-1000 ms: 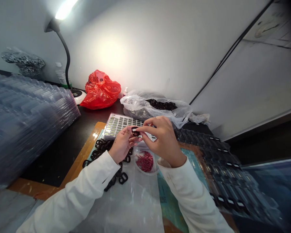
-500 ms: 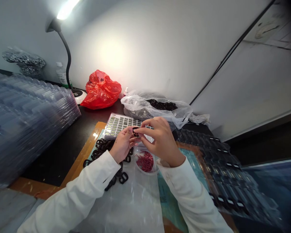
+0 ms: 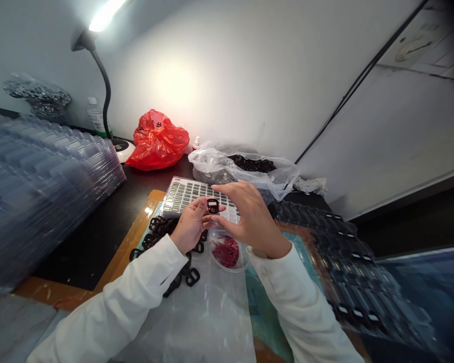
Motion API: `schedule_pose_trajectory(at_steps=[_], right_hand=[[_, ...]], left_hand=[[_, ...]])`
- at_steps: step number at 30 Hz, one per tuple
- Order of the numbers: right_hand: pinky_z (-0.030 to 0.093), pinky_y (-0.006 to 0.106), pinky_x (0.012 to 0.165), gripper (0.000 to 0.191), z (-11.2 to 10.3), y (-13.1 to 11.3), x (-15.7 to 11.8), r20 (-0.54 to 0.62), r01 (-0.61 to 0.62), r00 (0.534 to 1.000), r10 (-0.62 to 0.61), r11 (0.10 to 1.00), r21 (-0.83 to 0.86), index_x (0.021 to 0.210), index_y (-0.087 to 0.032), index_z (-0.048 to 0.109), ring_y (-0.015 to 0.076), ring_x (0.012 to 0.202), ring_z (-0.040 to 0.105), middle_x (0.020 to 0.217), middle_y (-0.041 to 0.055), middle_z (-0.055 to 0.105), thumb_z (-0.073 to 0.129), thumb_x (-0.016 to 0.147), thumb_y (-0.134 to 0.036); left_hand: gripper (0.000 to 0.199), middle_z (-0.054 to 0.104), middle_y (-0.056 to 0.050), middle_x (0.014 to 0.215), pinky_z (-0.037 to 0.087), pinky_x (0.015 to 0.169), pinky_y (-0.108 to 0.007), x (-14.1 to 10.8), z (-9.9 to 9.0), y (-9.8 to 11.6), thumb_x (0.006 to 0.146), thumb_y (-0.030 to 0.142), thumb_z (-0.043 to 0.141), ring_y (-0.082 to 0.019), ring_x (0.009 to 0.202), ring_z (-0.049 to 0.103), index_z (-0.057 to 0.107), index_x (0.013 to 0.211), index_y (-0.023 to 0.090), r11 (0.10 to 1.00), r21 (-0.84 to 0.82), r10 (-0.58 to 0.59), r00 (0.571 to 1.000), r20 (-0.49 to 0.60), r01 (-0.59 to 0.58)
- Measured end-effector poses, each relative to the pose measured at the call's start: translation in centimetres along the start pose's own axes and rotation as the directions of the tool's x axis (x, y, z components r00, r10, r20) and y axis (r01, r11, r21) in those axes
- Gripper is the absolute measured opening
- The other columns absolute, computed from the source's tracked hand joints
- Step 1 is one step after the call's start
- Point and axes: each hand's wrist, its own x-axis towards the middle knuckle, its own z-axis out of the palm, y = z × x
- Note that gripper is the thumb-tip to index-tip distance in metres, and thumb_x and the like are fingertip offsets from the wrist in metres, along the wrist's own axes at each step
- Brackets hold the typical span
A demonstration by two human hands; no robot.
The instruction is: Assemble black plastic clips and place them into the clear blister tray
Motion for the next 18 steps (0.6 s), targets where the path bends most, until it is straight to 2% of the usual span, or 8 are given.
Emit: schedule_pose_trajectory(at_steps=[4,8,10,12,13,15,18], right_hand=[[0.028,0.048,0.113,0.061,0.1,0.1,-0.2,0.023,-0.014,1.000,0.014,1.000,0.018,0.136,-0.024,0.040,0.0234,0.112,0.056,0.114,0.0025,0.067,0.070,0.083,-0.023],[0.032,0.050,0.111,0.058,0.4,0.2,-0.2,0.018,-0.025,1.000,0.024,0.999,0.035,0.134,-0.025,0.043,0.0237,0.106,0.059,0.108,0.0023,0.069,0.071,0.083,-0.024],[0.039,0.047,0.105,0.056,0.2,-0.1,-0.3,0.015,-0.063,0.998,0.062,0.995,0.079,0.133,-0.025,0.044,0.0241,0.105,0.060,0.109,0.0035,0.068,0.071,0.084,-0.023],[0.046,0.041,0.097,0.056,-0.6,-0.4,-0.7,0.017,-0.109,0.994,0.108,0.983,0.147,0.133,-0.024,0.044,0.0238,0.107,0.060,0.114,0.0050,0.067,0.071,0.084,-0.020],[0.047,0.038,0.096,0.057,-1.1,-0.5,-1.1,0.013,-0.118,0.993,0.117,0.977,0.177,0.133,-0.023,0.045,0.0230,0.108,0.060,0.117,0.0057,0.066,0.072,0.083,-0.019],[0.047,0.034,0.097,0.058,-2.6,-0.5,-2.7,0.055,-0.157,0.987,0.148,0.961,0.228,0.135,-0.023,0.043,0.0200,0.110,0.060,0.119,0.0042,0.065,0.070,0.084,-0.017],[0.047,0.034,0.099,0.056,-5.4,0.0,-7.2,0.089,-0.292,0.956,0.279,0.928,0.231,0.138,-0.024,0.041,0.0187,0.113,0.060,0.120,0.0040,0.065,0.066,0.088,-0.024]], left_hand=[[0.058,0.073,-0.008,0.086,0.051,0.051,-0.015,-0.2,0.0,0.0,0.069,0.059,0.075,-0.010,0.059,0.065,0.064,0.106,0.016,1.000,0.024,-0.009,1.000,0.014,0.009],[0.053,0.072,-0.007,0.085,0.051,0.051,-0.016,0.2,-0.1,0.0,0.078,0.057,0.069,-0.011,0.061,0.066,0.064,0.112,0.017,0.999,0.051,-0.014,0.999,0.032,0.013],[0.051,0.071,-0.007,0.084,0.051,0.050,-0.019,0.3,0.0,0.3,0.086,0.061,0.054,-0.011,0.058,0.064,0.062,0.112,0.017,0.996,0.068,-0.057,0.998,0.027,0.055],[0.060,0.069,-0.006,0.081,0.050,0.047,-0.022,0.2,0.3,1.0,0.094,0.064,0.027,-0.012,0.055,0.062,0.061,0.107,0.017,0.991,0.065,-0.121,0.993,-0.003,0.121],[0.063,0.068,-0.005,0.078,0.050,0.048,-0.022,0.2,0.4,1.4,0.096,0.061,0.016,-0.012,0.054,0.061,0.061,0.103,0.017,0.989,0.056,-0.134,0.991,-0.023,0.135],[0.068,0.066,-0.002,0.074,0.049,0.048,-0.022,0.5,0.5,2.1,0.096,0.060,0.007,-0.012,0.056,0.061,0.059,0.093,0.017,0.988,0.055,-0.139,0.988,-0.073,0.143],[0.077,0.059,0.000,0.063,0.043,0.043,-0.022,1.4,0.7,2.4,0.089,0.071,-0.001,-0.012,0.050,0.053,0.054,0.082,0.017,0.991,0.113,-0.057,0.981,-0.183,0.078]])
